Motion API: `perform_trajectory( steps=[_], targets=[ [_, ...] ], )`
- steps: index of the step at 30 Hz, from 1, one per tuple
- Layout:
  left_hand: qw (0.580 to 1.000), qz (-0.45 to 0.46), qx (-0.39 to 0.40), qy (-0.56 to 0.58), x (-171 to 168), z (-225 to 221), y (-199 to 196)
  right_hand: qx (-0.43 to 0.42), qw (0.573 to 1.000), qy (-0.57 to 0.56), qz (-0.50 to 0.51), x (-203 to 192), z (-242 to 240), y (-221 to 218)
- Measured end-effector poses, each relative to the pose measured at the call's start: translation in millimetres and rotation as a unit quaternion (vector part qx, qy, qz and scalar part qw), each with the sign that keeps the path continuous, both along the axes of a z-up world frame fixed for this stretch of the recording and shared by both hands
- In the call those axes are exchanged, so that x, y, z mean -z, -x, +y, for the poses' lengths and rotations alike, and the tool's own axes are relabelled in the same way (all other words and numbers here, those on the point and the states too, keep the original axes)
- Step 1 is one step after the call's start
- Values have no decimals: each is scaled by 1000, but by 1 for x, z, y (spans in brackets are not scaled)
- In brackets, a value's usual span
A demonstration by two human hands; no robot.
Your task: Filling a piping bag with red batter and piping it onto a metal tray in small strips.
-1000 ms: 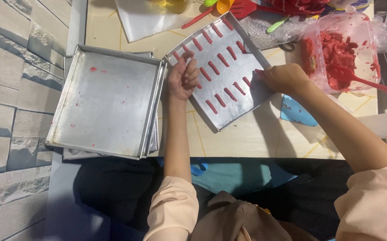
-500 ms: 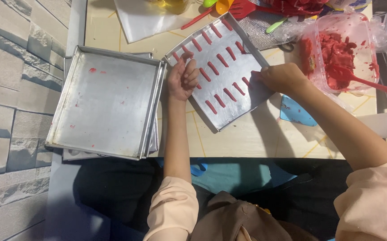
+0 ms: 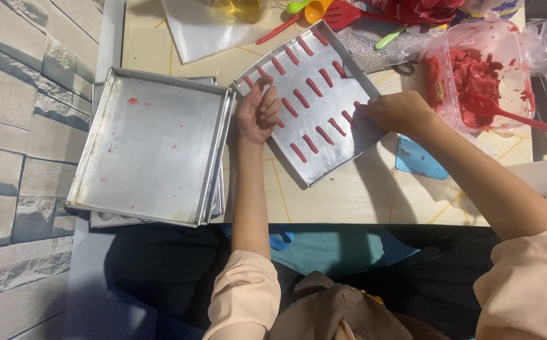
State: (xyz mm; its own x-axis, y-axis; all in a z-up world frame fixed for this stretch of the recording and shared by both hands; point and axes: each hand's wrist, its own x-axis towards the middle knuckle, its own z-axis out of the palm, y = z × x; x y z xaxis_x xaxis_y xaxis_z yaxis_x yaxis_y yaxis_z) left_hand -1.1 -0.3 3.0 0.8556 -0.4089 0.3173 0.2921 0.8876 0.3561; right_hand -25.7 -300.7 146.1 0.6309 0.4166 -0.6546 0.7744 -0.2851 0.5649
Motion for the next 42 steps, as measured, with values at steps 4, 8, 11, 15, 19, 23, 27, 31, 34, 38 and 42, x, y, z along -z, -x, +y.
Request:
perform_trajectory(
  steps=[4, 8, 11, 15, 19, 23, 27, 31, 34, 38, 42],
  targets=[
    [1000, 5, 3, 1, 2, 0, -1, 8, 1000, -3, 1, 1, -2, 1],
    [1000, 7, -1, 10, 2, -1, 0, 46, 998, -43, 10, 8, -3, -1],
    [1000, 8, 2, 11, 1, -1, 0, 28, 999, -39, 8, 17, -9, -4],
    [1000, 10, 10, 16, 1, 0, 0, 16, 999, -36, 7, 19, -8, -4],
    [1000, 9, 3, 10, 1, 0, 0, 11, 999, -31, 2, 29, -11, -6],
    [1000, 5, -2, -4, -2, 1, 1, 123, 982, -141, 17, 40, -18, -10],
    [1000, 0, 0, -10, -2, 1, 1, -15, 1000, -12, 12, 13, -13, 0],
    [1000, 3, -5, -10, 0, 1, 1, 47, 997, -65, 20, 16, -16, 0],
    [1000, 7, -1, -2, 1, 1, 0, -41, 999, 13, 12, 8, -18, 5],
    [1000, 10, 3, -3, 3, 1, -2, 1, 994, -112, -20, 51, -46, 0],
    [1000, 16, 0, 1, 3, 0, -2, -93, 993, 67, 17, -4, -6, 13]
  ],
)
